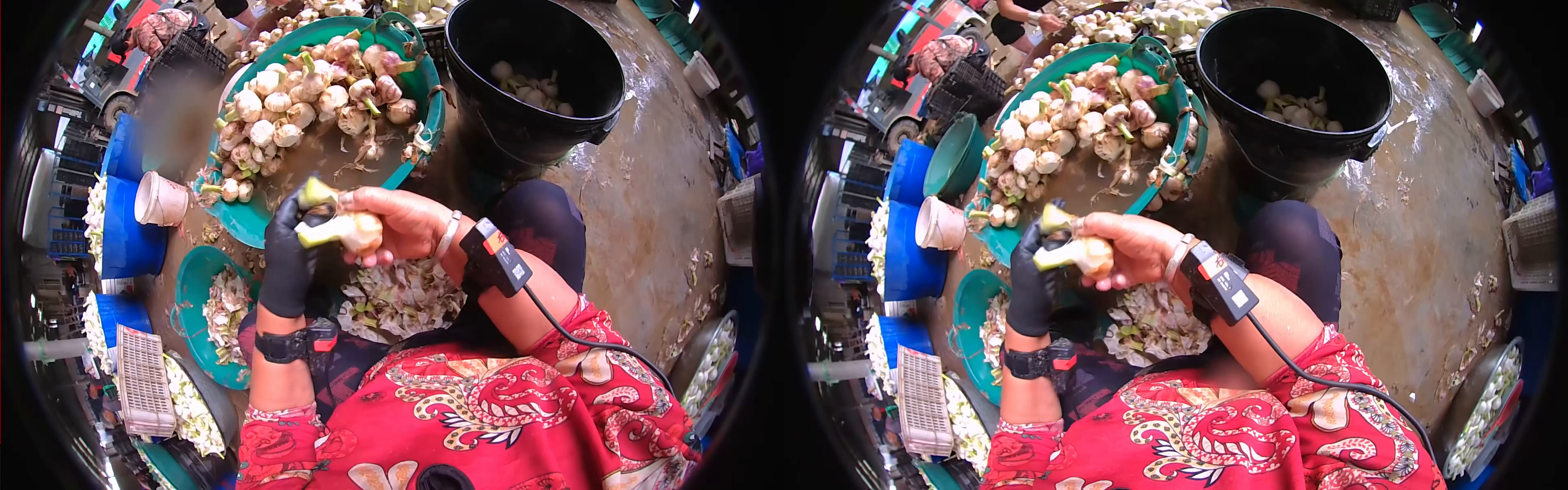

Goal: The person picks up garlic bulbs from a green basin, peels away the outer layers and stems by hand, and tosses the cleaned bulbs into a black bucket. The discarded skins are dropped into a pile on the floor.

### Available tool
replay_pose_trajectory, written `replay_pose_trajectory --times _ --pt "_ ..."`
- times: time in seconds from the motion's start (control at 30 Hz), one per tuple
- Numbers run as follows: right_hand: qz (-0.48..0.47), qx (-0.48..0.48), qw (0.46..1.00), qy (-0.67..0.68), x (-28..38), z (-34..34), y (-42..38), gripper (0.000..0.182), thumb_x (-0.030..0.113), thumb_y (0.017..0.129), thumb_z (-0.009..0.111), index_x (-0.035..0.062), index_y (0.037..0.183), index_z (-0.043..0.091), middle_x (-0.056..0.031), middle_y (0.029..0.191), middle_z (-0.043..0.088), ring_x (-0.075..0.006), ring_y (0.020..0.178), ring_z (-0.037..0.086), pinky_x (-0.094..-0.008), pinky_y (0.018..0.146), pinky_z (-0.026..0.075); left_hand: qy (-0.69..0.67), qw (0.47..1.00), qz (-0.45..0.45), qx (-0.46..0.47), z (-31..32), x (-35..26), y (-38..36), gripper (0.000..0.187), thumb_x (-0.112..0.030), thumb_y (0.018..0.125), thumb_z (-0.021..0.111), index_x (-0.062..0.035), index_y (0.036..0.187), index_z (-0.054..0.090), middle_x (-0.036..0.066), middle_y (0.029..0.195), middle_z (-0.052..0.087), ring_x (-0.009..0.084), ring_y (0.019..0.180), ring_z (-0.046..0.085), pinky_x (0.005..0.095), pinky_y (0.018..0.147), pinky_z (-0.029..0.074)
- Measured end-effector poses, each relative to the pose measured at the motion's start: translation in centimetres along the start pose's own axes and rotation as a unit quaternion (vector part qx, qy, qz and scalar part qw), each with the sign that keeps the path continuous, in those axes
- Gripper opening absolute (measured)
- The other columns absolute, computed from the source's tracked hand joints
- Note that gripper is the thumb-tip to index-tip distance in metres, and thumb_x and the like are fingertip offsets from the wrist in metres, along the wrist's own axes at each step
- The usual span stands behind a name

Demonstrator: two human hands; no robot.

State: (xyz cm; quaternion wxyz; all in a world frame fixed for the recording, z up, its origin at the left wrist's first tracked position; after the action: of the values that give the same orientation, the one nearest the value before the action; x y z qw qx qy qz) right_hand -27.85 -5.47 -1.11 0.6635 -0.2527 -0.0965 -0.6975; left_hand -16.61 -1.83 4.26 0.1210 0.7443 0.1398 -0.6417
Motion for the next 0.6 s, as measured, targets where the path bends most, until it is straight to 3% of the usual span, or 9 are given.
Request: replay_pose_trajectory --times 0.13,0.27,0.3,0.37,0.4,0.47,0.5,0.53,0.6 --pt "-0.084 -0.077 0.992 -0.049 1.4 -1.3 -0.1 0.034 0.040 0.088 0.057 0.0088 0.103 0.059 -0.0077 0.080 0.066 -0.0176 0.058 0.063 -0.0244 0.047 0.048 -0.145 0.985 -0.084 0.037 0.1 0.6 -2.4 0.038 -0.007 0.087 0.059 0.0000 0.124 0.054 0.006 0.109 0.062 0.0123 0.089 0.060 0.0268 0.079 0.051" --pt "-0.096 -0.084 0.990 -0.060 0.8 -1.0 0.7 0.026 0.033 0.090 0.057 0.0098 0.101 0.059 -0.0050 0.081 0.065 -0.0164 0.062 0.063 -0.0258 0.052 0.049 -0.080 0.996 -0.042 0.003 0.2 0.5 -2.2 0.029 -0.007 0.087 0.060 -0.0002 0.116 0.059 0.005 0.101 0.065 0.0102 0.086 0.060 0.0260 0.077 0.050" --pt "-0.162 -0.119 0.971 -0.130 1.7 -1.3 0.6 0.022 0.028 0.091 0.056 0.0087 0.100 0.059 -0.0032 0.082 0.063 -0.0145 0.065 0.060 -0.0251 0.055 0.048 -0.029 0.999 -0.038 0.000 -0.2 0.2 -2.0 0.024 -0.008 0.088 0.060 -0.0001 0.111 0.061 0.004 0.096 0.065 0.0095 0.084 0.060 0.0255 0.076 0.049" --pt "-0.314 -0.193 0.881 -0.296 4.0 -0.7 -0.5 0.013 0.017 0.092 0.056 0.0046 0.092 0.061 -0.0031 0.084 0.062 -0.0125 0.069 0.058 -0.0260 0.063 0.046 0.011 1.000 -0.027 -0.012 -1.2 0.0 -1.5 0.015 -0.011 0.090 0.061 0.0000 0.100 0.064 0.004 0.087 0.066 0.0092 0.079 0.060 0.0241 0.073 0.048" --pt "-0.365 -0.270 0.758 -0.469 5.4 0.7 -2.4 0.008 0.011 0.087 0.059 0.0033 0.089 0.059 -0.0074 0.082 0.059 -0.0199 0.071 0.057 -0.0324 0.065 0.046 0.011 0.999 -0.026 -0.014 -1.8 0.3 -1.2 0.015 -0.011 0.090 0.061 0.0000 0.100 0.064 0.004 0.087 0.066 0.0092 0.079 0.060 0.0241 0.073 0.048" --pt "-0.584 -0.212 0.513 -0.593 5.5 4.9 -4.5 0.011 0.011 0.078 0.061 0.0043 0.076 0.053 -0.0133 0.073 0.052 -0.0316 0.069 0.052 -0.0397 0.064 0.044 -0.072 0.997 0.023 -0.027 -3.3 0.1 -0.2 0.016 -0.012 0.091 0.059 0.0007 0.099 0.063 0.005 0.089 0.066 0.0117 0.080 0.062 0.0260 0.074 0.050" --pt "-0.577 -0.158 0.528 -0.603 4.5 5.9 -4.3 0.015 0.010 0.075 0.063 0.0057 0.073 0.049 -0.0129 0.069 0.046 -0.0357 0.068 0.047 -0.0445 0.064 0.042 -0.079 0.994 0.030 -0.063 -4.3 -0.5 0.2 0.016 -0.012 0.092 0.057 0.0013 0.099 0.062 0.008 0.093 0.066 0.0155 0.085 0.064 0.0292 0.077 0.053" --pt "-0.532 -0.114 0.554 -0.630 3.3 6.9 -4.2 0.015 0.009 0.073 0.063 0.0050 0.074 0.049 -0.0129 0.070 0.049 -0.0363 0.070 0.050 -0.0437 0.065 0.043 -0.128 0.989 0.048 -0.053 -5.7 0.0 0.6 0.028 0.005 0.089 0.053 0.0010 0.115 0.061 0.013 0.106 0.065 0.0208 0.095 0.063 0.0310 0.081 0.051" --pt "-0.424 -0.107 0.585 -0.684 1.7 5.1 -2.6 0.013 0.010 0.074 0.064 0.0035 0.080 0.054 -0.0134 0.075 0.055 -0.0322 0.074 0.055 -0.0394 0.066 0.047 -0.097 0.989 0.090 -0.061 -7.0 -1.2 0.7 0.030 0.007 0.088 0.053 0.0009 0.116 0.060 0.014 0.111 0.063 0.0202 0.100 0.061 0.0324 0.083 0.051"
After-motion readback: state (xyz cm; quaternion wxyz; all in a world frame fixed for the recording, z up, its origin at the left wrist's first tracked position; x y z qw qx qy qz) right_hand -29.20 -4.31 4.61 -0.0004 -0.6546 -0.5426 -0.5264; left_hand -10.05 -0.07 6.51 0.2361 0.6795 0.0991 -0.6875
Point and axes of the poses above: each hand's wrist, its own y-axis towards the middle knuckle, its own z-axis out of the palm, x = y × z, the point moved 7 cm from there along y, towards the middle knuckle
